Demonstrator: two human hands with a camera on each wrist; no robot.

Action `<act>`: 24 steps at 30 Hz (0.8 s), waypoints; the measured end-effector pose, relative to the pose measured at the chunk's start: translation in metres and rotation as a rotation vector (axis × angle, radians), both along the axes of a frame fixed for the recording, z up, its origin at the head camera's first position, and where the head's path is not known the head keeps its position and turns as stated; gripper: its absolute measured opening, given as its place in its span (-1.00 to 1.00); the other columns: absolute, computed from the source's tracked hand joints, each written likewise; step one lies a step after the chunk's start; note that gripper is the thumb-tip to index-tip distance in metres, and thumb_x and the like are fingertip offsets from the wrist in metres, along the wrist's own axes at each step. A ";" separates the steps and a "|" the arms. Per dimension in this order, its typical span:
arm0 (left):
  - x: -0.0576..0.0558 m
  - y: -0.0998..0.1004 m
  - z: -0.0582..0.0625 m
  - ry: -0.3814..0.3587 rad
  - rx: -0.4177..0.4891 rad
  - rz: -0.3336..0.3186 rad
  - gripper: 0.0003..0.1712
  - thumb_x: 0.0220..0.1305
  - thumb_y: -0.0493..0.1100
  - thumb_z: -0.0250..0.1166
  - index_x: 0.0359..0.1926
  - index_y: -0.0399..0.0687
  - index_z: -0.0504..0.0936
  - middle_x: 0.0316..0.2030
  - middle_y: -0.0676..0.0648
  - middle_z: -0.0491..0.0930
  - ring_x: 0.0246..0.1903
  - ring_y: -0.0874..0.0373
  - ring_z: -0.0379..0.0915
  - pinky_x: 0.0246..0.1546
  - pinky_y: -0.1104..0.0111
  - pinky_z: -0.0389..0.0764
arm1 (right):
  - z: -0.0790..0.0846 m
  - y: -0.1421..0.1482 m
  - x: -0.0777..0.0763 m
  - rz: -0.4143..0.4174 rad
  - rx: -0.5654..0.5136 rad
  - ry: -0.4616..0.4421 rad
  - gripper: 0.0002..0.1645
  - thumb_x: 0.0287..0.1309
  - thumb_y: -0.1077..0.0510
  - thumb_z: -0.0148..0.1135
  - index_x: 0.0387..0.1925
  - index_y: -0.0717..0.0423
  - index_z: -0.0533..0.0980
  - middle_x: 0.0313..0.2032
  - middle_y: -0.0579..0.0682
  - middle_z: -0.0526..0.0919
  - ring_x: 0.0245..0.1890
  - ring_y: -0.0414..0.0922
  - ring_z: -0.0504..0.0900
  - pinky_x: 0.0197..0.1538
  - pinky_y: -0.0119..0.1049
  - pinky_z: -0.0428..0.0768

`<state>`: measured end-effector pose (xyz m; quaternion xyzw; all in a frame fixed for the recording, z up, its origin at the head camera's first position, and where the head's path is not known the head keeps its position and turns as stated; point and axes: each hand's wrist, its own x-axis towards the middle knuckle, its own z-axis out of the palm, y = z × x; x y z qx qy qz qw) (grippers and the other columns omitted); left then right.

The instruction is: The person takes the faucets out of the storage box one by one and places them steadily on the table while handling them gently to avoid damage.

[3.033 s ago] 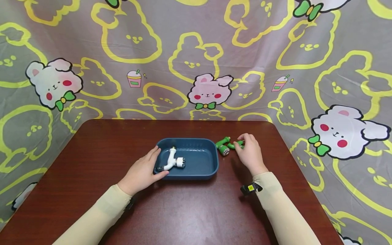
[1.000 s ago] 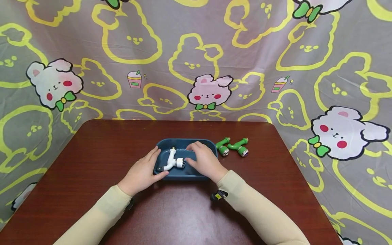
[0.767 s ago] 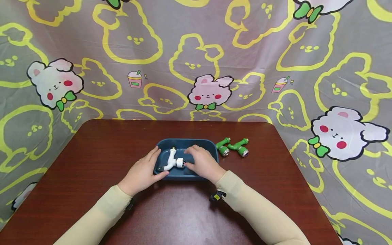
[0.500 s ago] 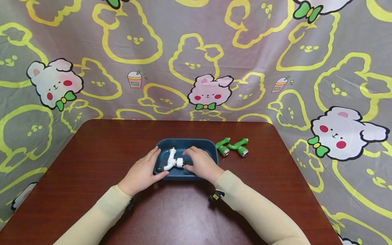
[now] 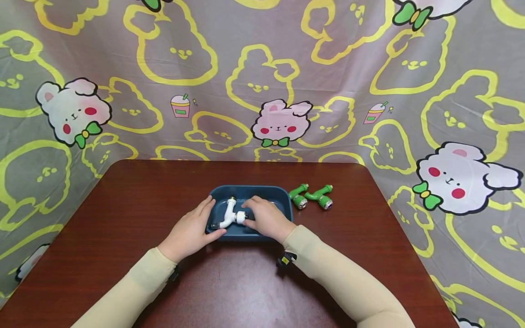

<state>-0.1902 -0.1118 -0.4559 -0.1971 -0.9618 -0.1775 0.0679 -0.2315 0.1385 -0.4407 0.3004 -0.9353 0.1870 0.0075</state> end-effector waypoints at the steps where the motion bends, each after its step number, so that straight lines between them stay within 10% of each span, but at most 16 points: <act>1: 0.000 0.000 0.000 0.000 -0.001 0.000 0.15 0.25 0.40 0.35 0.54 -0.33 0.23 0.53 -0.36 0.21 0.38 -0.27 0.40 0.31 -0.08 0.51 | -0.001 0.000 -0.001 0.000 0.004 -0.001 -0.45 0.23 -0.01 0.49 0.19 0.09 0.60 0.10 0.05 0.65 0.04 -0.05 0.69 0.17 -0.12 0.66; 24: 0.000 0.001 0.000 0.008 0.003 0.005 0.15 0.23 0.39 0.37 0.52 -0.33 0.26 0.52 -0.36 0.22 0.34 -0.27 0.44 0.29 -0.07 0.53 | -0.007 -0.005 -0.007 0.016 0.045 -0.001 -0.48 0.23 -0.01 0.48 0.15 0.12 0.63 0.00 0.06 0.72 0.00 -0.05 0.71 0.13 -0.11 0.67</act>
